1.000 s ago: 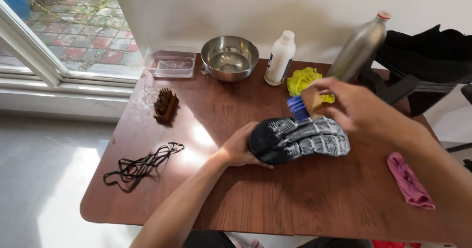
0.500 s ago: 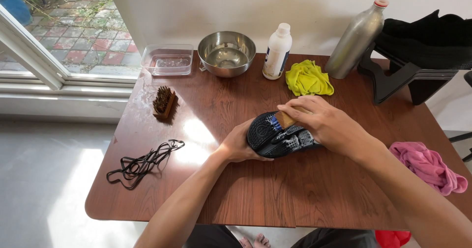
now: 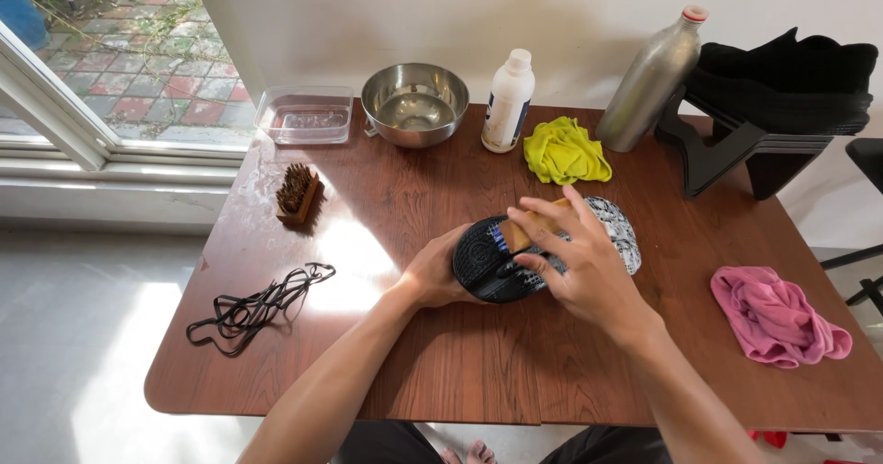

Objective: The person scrubs a black and white patterned shoe with a brush and cleaning solution on a wooden table. They repeatedly dip the brush into a metal bowl of water and continue scrubbing the shoe's surface.

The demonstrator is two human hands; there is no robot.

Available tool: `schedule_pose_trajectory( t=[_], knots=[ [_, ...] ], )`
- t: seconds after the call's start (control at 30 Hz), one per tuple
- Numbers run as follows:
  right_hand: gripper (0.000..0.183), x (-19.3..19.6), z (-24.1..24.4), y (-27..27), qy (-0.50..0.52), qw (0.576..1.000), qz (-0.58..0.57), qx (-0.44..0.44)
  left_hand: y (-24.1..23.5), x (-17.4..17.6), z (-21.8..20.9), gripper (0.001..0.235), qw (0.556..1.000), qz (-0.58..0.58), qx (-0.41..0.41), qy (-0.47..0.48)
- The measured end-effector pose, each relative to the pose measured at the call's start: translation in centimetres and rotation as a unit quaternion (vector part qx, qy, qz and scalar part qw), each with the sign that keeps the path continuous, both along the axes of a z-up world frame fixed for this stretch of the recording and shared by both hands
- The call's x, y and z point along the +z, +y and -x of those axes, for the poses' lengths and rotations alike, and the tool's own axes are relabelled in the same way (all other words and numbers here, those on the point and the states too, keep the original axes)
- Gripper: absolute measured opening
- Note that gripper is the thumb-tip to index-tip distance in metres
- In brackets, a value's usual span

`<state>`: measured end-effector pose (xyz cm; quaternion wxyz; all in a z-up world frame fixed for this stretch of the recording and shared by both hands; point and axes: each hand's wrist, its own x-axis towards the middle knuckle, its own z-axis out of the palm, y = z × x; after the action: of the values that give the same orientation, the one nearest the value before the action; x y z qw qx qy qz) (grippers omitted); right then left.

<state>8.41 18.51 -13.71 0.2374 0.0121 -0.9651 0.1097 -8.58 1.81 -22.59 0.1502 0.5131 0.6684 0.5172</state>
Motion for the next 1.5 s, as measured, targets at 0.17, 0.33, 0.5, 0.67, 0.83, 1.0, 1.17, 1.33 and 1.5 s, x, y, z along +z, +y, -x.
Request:
schedule_pose_trajectory(
  t=[0.17,0.33,0.5,0.67,0.83,1.0,1.17,1.33,1.5],
  knots=[
    [0.043,-2.4,-0.6,1.4,0.161,0.984,0.048,-0.059,0.3,-1.6,0.4,0.109,1.000,0.020,-0.005,0.003],
    [0.045,-3.1,0.0,2.3,0.196,0.976,0.055,-0.071,0.4,-1.2,-0.1,0.113,0.999,0.043,0.004,-0.005],
    [0.047,-1.3,0.5,-3.8,0.185,0.981,0.057,-0.001,0.5,-2.6,0.5,0.113,0.999,0.040,0.007,0.002],
    [0.046,-2.9,-0.2,1.8,0.180,0.980,0.080,0.007,-0.5,0.0,-0.8,0.106,1.000,0.001,0.001,-0.016],
    [0.051,-4.4,-1.8,7.1,0.187,0.978,0.041,-0.081,-0.5,-0.3,-0.7,0.107,0.999,0.011,0.000,-0.035],
    [0.050,-4.6,-1.3,6.9,0.145,0.989,-0.002,-0.035,-0.6,0.0,-0.7,0.107,0.999,0.025,-0.001,-0.041],
    [0.059,-4.6,-1.7,8.7,0.103,0.993,-0.049,-0.029,-0.9,0.5,-0.8,0.105,0.999,0.038,-0.004,-0.039],
    [0.046,-4.4,-3.7,14.2,0.036,0.996,-0.002,-0.079,-0.9,0.8,-0.9,0.105,0.998,0.057,-0.006,0.013],
    [0.044,-5.9,-1.3,12.2,0.111,0.992,0.028,-0.060,-0.4,-0.1,-0.4,0.108,0.999,0.043,-0.009,-0.016]
  ],
)
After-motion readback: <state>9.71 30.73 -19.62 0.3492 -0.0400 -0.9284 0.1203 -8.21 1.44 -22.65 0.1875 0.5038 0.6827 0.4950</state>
